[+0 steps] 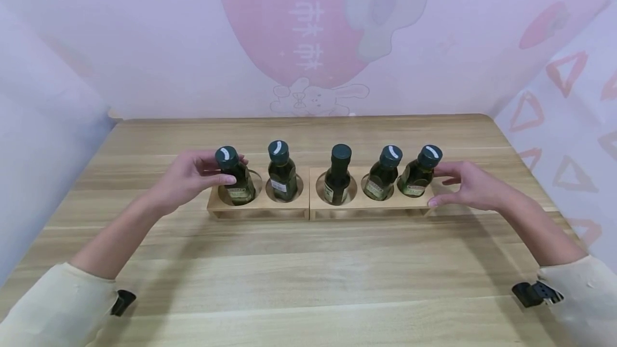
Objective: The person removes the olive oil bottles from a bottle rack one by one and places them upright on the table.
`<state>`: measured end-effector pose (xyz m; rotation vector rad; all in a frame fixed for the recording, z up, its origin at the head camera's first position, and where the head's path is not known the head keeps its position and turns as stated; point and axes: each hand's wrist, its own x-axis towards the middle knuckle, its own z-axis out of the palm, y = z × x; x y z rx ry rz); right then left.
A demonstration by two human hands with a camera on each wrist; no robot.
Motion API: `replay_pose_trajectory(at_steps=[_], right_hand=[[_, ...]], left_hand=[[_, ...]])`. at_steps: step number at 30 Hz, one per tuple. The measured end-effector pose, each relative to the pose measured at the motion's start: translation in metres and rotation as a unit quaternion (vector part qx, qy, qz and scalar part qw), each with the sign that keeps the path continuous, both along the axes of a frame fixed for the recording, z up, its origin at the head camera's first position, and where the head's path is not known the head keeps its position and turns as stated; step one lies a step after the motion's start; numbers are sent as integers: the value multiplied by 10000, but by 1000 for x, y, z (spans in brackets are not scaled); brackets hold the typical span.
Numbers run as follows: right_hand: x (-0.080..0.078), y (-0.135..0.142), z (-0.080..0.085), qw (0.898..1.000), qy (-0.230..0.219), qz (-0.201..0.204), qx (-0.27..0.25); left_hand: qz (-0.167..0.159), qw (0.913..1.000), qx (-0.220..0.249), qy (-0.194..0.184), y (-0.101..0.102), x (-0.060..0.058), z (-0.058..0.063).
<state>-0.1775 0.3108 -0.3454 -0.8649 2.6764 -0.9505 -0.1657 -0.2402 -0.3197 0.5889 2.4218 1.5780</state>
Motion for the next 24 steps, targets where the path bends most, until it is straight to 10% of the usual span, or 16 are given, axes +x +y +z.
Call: replay_pose_trajectory(at_steps=[24], right_hand=[[-1, 1, 1, 10000, 52, 67, 49]], left_hand=[[148, 9996, 152, 161, 3, 2, 10]])
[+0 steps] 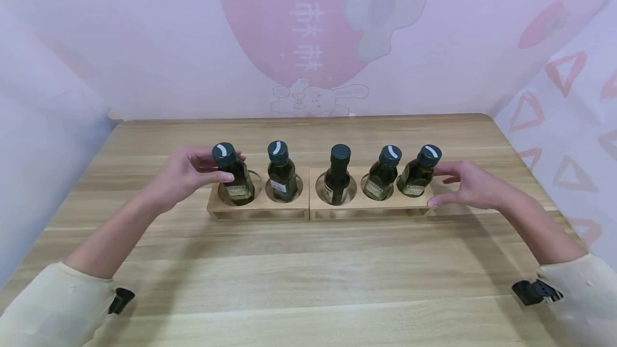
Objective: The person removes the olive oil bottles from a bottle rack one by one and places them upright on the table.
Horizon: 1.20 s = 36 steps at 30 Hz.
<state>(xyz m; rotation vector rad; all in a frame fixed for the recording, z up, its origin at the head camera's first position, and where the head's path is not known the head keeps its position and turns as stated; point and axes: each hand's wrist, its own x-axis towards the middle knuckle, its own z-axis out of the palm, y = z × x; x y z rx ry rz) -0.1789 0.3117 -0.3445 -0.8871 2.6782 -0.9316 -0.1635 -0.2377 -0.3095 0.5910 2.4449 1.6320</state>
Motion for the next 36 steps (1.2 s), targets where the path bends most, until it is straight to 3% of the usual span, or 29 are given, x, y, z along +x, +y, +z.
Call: replay_pose_trajectory(at_steps=[7, 23, 36], right_hand=[[0, -1, 0, 10000, -25, 2, 11], [2, 0, 0, 9998, -165, -60, -89], [2, -2, 1, 9994, -289, -43, -180]], left_hand=[[-48, 9999, 147, -10, -1, 0, 4], [172, 9997, 138, 69, -3, -6, 16], [510, 9984, 163, 187, -3, -8, 22]])
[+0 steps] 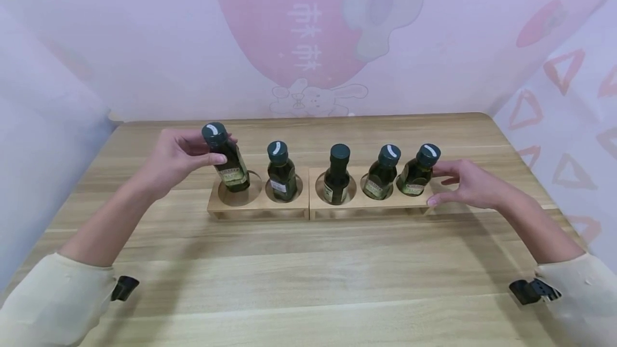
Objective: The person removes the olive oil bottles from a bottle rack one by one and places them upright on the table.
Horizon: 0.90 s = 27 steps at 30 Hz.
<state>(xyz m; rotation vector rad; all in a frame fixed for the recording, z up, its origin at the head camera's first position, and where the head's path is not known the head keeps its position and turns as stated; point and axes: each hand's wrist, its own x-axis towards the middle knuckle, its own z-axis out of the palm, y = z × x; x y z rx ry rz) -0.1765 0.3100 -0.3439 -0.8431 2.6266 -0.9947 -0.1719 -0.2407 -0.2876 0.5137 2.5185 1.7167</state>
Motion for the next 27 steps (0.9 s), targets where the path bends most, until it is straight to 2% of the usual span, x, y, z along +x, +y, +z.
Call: replay_pose_trajectory(at_steps=[12, 20, 27], right_hand=[[1, 0, -1, 9999, -104, -3, -68], [1, -1, -1, 9997, -225, -108, -44], [1, -1, 0, 9997, -198, -126, -29]], left_hand=[[179, 9997, 79, 117, -1, -1, 4], [301, 9990, 131, 316, -3, -6, 5], [392, 9969, 607, 309, -3, -11, 4]])
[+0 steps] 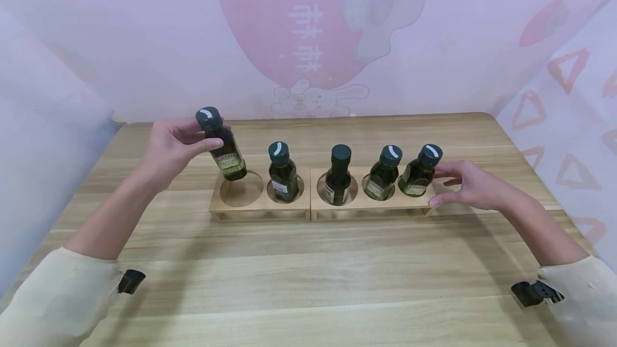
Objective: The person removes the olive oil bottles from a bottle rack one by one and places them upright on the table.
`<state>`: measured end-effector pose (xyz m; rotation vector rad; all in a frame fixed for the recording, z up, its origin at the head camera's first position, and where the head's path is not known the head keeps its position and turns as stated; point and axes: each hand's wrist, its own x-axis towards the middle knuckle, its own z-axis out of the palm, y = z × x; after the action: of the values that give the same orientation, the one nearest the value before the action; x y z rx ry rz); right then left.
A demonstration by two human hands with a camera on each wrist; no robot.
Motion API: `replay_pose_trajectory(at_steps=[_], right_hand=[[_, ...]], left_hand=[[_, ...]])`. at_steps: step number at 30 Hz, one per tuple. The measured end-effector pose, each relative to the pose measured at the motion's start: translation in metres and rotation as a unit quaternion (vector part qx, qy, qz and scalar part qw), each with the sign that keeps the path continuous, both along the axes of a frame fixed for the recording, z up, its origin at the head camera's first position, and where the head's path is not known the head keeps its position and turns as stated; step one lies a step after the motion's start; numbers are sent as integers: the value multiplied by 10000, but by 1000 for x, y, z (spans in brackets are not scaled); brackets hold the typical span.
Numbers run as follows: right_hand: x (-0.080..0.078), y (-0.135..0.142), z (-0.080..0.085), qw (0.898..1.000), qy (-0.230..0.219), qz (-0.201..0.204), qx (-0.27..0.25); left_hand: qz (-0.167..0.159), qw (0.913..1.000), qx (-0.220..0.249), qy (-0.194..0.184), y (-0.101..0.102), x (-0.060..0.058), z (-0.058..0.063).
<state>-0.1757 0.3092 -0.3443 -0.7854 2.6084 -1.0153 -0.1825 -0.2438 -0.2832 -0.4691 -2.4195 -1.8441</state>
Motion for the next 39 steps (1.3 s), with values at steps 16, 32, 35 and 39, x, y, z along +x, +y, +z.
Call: replay_pose_trajectory(at_steps=[16, 32, 35, 39], right_hand=[[-1, 3, -2, 9996, 259, 122, -7], [-2, 2, -3, 9995, 294, 130, -61], [-1, 2, -3, 9995, 280, 125, -68], [-1, 2, -3, 9995, 274, 132, -81]], left_hand=[[734, 9972, 5, -112, -8, -12, 9], [637, 9971, 367, -198, -10, -23, -1], [685, 9965, 409, -242, -11, -25, -3], [784, 9957, 409, -288, -12, -27, -5]])
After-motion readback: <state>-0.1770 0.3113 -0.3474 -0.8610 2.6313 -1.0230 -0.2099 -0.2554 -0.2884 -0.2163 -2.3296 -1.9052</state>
